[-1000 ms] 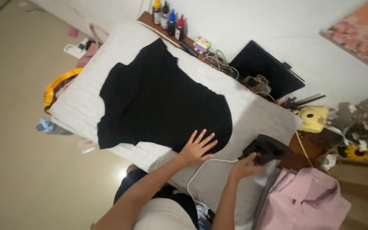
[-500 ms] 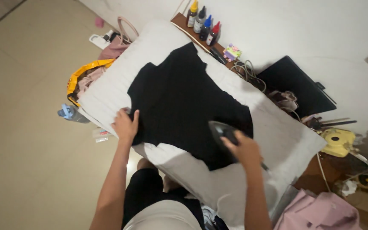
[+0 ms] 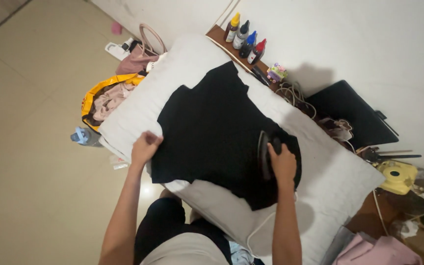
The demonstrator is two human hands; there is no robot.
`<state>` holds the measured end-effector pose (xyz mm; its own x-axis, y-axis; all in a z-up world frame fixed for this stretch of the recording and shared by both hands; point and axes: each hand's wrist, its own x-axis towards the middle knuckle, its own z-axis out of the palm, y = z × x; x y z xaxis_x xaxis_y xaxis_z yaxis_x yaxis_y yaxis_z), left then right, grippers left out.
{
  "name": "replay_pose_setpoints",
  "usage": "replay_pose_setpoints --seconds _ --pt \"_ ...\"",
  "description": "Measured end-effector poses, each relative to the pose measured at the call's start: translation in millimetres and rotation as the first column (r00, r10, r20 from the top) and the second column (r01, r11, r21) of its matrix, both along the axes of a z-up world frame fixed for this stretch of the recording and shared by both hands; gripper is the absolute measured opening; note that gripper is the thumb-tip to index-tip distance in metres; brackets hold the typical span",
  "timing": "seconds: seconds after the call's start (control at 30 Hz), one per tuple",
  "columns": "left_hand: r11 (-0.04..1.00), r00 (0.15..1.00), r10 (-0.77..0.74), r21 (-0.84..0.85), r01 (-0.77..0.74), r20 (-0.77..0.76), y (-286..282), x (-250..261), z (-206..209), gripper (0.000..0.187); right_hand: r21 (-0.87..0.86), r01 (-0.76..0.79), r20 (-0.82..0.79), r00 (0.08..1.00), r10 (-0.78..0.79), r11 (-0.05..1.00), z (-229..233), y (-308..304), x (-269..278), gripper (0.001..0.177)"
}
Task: Folding a pink shirt and سپس ironing a black sweatshirt on a flat surface.
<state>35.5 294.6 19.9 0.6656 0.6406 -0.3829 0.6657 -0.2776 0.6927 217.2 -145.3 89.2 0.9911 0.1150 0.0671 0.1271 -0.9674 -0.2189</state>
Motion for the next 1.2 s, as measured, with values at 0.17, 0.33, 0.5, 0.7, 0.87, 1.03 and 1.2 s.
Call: replay_pose_setpoints --seconds 0.17,0.33,0.5,0.7,0.87,1.03,1.2 --pt "0.972 0.984 -0.02 0.235 -0.023 0.177 15.2 90.3 13.3 0.07 0.119 -0.16 -0.505 0.84 0.198 0.98 46.3 23.1 -15.6 0.062" --pt "0.972 0.991 -0.079 0.23 0.053 0.105 19.6 150.0 -6.8 0.062 0.092 0.07 -0.235 0.971 -0.047 0.993 19.8 54.5 -2.8 0.061" --pt "0.975 0.995 -0.067 0.219 0.048 0.079 34.0 160.9 -33.5 0.046 0.188 0.065 -0.231 0.973 -0.02 0.98 24.4 75.9 13.8 0.062" --pt "0.983 0.994 -0.103 0.159 0.096 0.035 41.6 171.4 -33.8 0.052 0.146 0.125 -0.202 0.975 -0.095 0.981 17.7 115.9 27.3 0.061" --pt "0.967 0.992 -0.081 -0.232 0.103 0.101 60.4 191.6 -61.8 0.061 0.166 -0.228 -0.324 0.906 0.271 0.959 30.8 136.9 51.7 0.059" --pt "0.989 0.975 -0.026 -0.134 0.057 0.222 48.5 185.0 -34.5 0.045 0.152 0.037 -0.434 0.9 0.033 0.988 15.7 180.5 77.9 0.059" --pt "0.999 0.986 -0.015 0.039 0.008 0.167 45.1 182.2 -0.4 0.036 0.213 -0.248 -0.49 0.809 0.323 0.945 10.4 220.2 89.7 0.056"
